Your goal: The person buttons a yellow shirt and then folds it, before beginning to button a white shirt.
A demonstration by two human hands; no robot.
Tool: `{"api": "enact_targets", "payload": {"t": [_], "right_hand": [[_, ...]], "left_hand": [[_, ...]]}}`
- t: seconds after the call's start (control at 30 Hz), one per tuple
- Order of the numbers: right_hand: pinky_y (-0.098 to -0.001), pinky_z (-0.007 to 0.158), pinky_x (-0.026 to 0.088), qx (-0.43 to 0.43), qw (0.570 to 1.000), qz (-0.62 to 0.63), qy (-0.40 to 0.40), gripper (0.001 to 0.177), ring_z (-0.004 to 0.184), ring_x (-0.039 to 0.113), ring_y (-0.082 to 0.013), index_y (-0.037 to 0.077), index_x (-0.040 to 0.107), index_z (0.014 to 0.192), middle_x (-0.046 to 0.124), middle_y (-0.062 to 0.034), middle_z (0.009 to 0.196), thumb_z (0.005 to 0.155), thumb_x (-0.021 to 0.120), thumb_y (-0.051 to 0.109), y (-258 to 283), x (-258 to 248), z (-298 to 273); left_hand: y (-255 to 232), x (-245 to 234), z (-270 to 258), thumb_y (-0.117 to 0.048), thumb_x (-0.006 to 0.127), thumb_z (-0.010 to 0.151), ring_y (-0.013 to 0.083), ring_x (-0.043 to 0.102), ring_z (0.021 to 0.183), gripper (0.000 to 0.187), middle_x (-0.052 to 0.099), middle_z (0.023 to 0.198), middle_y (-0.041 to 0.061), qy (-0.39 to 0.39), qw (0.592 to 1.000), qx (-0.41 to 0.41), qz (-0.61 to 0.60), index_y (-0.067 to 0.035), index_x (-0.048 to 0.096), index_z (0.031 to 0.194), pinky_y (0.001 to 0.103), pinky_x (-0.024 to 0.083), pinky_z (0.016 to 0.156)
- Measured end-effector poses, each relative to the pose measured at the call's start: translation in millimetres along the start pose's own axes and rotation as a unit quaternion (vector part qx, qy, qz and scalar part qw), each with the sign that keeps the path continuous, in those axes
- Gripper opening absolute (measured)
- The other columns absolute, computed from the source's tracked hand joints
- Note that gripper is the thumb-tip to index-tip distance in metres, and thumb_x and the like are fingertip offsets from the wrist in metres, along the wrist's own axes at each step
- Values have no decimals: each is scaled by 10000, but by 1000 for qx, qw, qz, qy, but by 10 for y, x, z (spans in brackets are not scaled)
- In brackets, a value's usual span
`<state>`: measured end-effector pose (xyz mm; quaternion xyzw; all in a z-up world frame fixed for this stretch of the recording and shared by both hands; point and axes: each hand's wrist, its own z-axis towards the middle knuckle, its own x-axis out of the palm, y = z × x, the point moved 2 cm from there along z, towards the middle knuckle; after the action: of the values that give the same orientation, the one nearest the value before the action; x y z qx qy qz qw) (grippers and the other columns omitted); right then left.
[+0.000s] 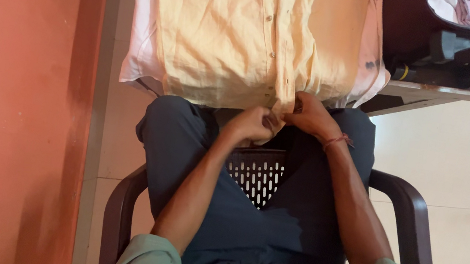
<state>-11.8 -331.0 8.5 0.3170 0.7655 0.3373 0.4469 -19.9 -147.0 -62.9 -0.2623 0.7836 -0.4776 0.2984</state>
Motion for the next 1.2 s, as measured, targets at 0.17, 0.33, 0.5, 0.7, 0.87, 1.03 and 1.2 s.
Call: {"api": "enact_targets", "payload": {"t": [0.17,0.33,0.5,0.7,0.87,1.03,1.2], "right_hand": [[-283,864,603,-29,990,139,12,412,982,714,-147,-12,608,1227,736,-88,1082,836,739,-27,130,-60,-160],[-278,883,591,-26,980,198,6,393,994,706,-137,8,593,1255,739,-81,1064,880,696,-55,224,-126,-270],[-268,832,585,-26,972,234,-8,296,947,693,-121,12,593,1213,724,-64,1042,937,699,6,212,-125,-310],[-256,802,587,-35,968,243,-54,248,922,698,-108,11,625,1180,731,-64,1050,950,709,50,216,-131,-288],[-247,791,602,-60,970,213,-97,217,913,708,-114,1,629,1134,730,-74,1028,947,723,62,159,-113,-241],[-242,751,594,-95,974,164,-126,165,876,719,-109,-4,640,1069,745,-68,981,956,726,79,219,-68,-223],[-235,738,591,-127,968,137,-168,180,852,721,-102,-5,658,1058,754,-65,955,948,759,95,378,32,-246]], "left_hand": [[-94,-339,-64,-56,703,863,187,746,947,256,772,1069,80,-264,963,45,-25,-56,741,1116,343,579,830],[-613,-263,-207,-164,785,855,217,772,829,235,785,946,109,-395,914,88,23,-21,741,1036,344,600,761],[-757,-224,-242,-178,813,858,230,779,782,232,781,865,137,-462,880,102,-36,26,742,943,341,593,706],[-569,-125,-63,-153,784,871,215,786,751,199,785,841,136,-495,856,117,-92,30,748,937,312,595,697],[-379,-110,45,-112,800,828,184,761,736,173,781,830,123,-499,850,113,-124,29,752,916,306,601,701],[-330,-201,-78,-135,817,834,140,718,706,233,768,837,115,-413,884,65,-206,41,736,962,264,588,644],[-462,-279,-302,-183,822,853,101,705,722,380,777,899,117,-281,881,53,-377,69,701,1111,223,570,644]]}}
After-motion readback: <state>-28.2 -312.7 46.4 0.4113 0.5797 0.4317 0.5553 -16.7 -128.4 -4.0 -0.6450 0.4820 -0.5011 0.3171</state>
